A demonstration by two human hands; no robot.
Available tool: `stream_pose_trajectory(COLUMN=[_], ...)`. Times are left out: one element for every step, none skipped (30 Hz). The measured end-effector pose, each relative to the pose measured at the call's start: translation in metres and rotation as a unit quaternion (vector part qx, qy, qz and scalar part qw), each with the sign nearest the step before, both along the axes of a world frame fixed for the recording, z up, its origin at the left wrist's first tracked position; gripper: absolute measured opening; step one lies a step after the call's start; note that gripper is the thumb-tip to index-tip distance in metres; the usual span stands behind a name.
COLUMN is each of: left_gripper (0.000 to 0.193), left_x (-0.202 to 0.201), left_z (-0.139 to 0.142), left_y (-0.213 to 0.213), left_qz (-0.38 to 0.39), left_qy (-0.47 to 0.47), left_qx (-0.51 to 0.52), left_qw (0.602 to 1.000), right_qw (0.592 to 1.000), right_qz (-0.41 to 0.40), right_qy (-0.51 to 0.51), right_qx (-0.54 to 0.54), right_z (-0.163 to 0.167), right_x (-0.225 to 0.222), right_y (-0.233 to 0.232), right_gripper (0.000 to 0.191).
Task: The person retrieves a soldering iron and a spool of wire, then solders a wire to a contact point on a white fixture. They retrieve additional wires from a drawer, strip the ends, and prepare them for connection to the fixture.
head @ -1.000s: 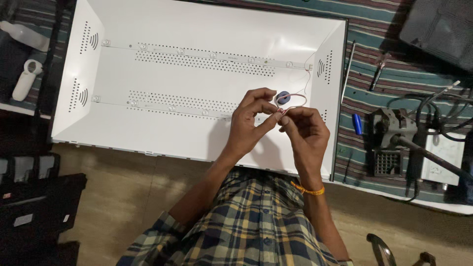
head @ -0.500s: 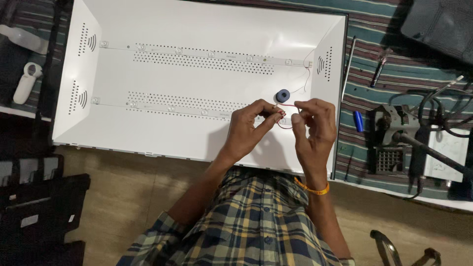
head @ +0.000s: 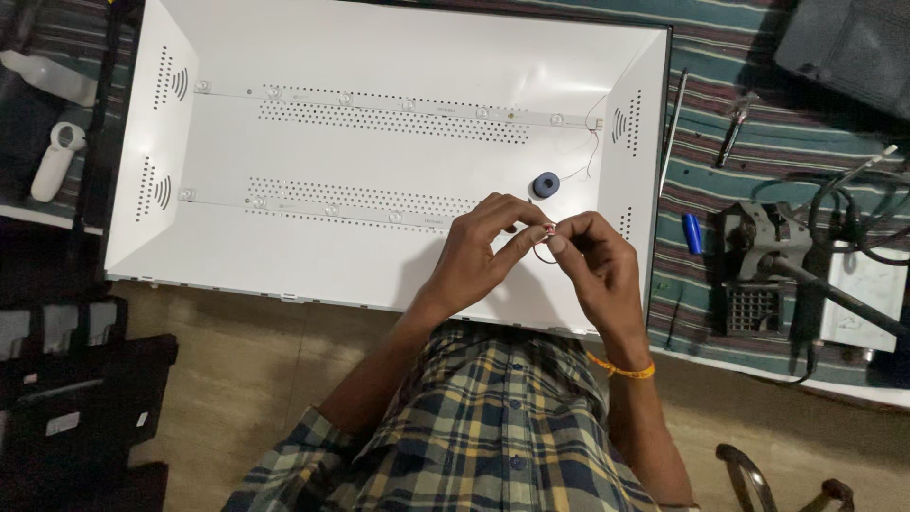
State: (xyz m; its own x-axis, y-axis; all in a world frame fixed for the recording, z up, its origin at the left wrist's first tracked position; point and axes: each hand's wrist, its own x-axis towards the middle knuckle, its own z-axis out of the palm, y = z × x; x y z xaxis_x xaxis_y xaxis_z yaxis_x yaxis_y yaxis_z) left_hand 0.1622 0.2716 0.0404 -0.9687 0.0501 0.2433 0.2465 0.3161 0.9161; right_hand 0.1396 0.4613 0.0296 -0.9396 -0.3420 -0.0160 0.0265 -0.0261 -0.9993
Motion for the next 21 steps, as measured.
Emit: stream_pose_trajectory(left_gripper=[0.013, 0.014, 0.015, 0.016, 0.017, 0.017, 0.018, 0.018, 0.018, 0.018, 0.016, 0.014, 0.012, 0.011, 0.011, 0.01, 0.009, 0.008, 0.008, 0.008, 0.009], left_x=[0.0, 0.001, 0.0, -0.002, -0.003, -0.005, -0.005, -0.004, -0.004, -0.004, -0.002, -0.001, 0.0, 0.0, 0.0, 0.0, 0.001, 0.0, 0.001, 0.004, 0.004], left_z=[0.001, 0.002, 0.002, 0.001, 0.001, 0.0, 0.0, -0.001, -0.002, -0.003, -0.003, -0.004, -0.005, -0.005, -0.006, -0.006, -0.006, -0.006, -0.006, -0.007, -0.007], left_y=[-0.004, -0.007, -0.01, -0.013, -0.016, -0.019, -0.021, -0.022, -0.022, -0.021, -0.019, -0.014, -0.009, -0.004, 0.002, 0.005, 0.007, 0.009, 0.01, 0.014, 0.018], left_qz=[-0.024, -0.045, -0.067, -0.089, -0.11, -0.133, -0.157, -0.159, -0.163, -0.168, -0.149, -0.129, -0.106, -0.068, -0.029, 0.01, 0.029, 0.046, 0.064, 0.077, 0.088], left_qy=[0.007, -0.007, -0.019, -0.031, -0.041, -0.05, -0.06, -0.087, -0.113, -0.139, -0.124, -0.108, -0.091, -0.084, -0.079, -0.072, -0.058, -0.044, -0.031, -0.017, -0.001], left_qx=[-0.019, -0.019, -0.02, -0.022, -0.032, -0.043, -0.054, -0.06, -0.067, -0.074, -0.052, -0.029, -0.004, -0.008, -0.014, -0.02, -0.002, 0.015, 0.034, 0.025, 0.015], left_qw=[1.0, 0.999, 0.997, 0.995, 0.993, 0.989, 0.984, 0.982, 0.978, 0.973, 0.98, 0.985, 0.99, 0.994, 0.996, 0.997, 0.998, 0.998, 0.997, 0.997, 0.996], right_qw=[1.0, 0.998, 0.993, 0.983, 0.954, 0.911, 0.854, 0.83, 0.804, 0.776, 0.796, 0.813, 0.828, 0.888, 0.933, 0.962, 0.98, 0.992, 0.998, 0.997, 0.996], right_qz=[0.018, 0.034, 0.05, 0.066, 0.079, 0.09, 0.099, 0.104, 0.109, 0.111, 0.095, 0.08, 0.067, 0.057, 0.047, 0.038, 0.016, -0.007, -0.029, -0.04, -0.053], right_qy=[-0.007, 0.037, 0.083, 0.129, 0.226, 0.319, 0.407, 0.436, 0.466, 0.493, 0.479, 0.465, 0.453, 0.342, 0.225, 0.105, 0.063, 0.022, -0.02, 0.007, 0.036], right_qx=[0.003, 0.039, 0.075, 0.109, 0.179, 0.246, 0.309, 0.332, 0.355, 0.377, 0.359, 0.341, 0.322, 0.303, 0.278, 0.248, 0.187, 0.124, 0.061, 0.063, 0.063], right_z=[0.0, 0.0, 0.002, 0.004, 0.006, 0.01, 0.014, 0.017, 0.02, 0.023, 0.024, 0.025, 0.024, 0.023, 0.019, 0.016, 0.013, 0.01, 0.008, 0.006, 0.004], right_x=[0.0, 0.0, -0.001, -0.002, -0.003, -0.005, -0.007, -0.008, -0.01, -0.01, -0.01, -0.01, -0.009, -0.008, -0.004, -0.001, 0.002, 0.004, 0.008, 0.013, 0.016], right_y=[0.004, 0.008, 0.011, 0.012, 0.014, 0.016, 0.018, 0.019, 0.02, 0.022, 0.022, 0.022, 0.022, 0.021, 0.017, 0.013, 0.01, 0.007, 0.004, 0.001, -0.003], right_gripper=[0.008, 0.007, 0.007, 0.008, 0.013, 0.018, 0.024, 0.025, 0.026, 0.027, 0.028, 0.028, 0.028, 0.023, 0.019, 0.015, 0.014, 0.013, 0.013, 0.011, 0.01])
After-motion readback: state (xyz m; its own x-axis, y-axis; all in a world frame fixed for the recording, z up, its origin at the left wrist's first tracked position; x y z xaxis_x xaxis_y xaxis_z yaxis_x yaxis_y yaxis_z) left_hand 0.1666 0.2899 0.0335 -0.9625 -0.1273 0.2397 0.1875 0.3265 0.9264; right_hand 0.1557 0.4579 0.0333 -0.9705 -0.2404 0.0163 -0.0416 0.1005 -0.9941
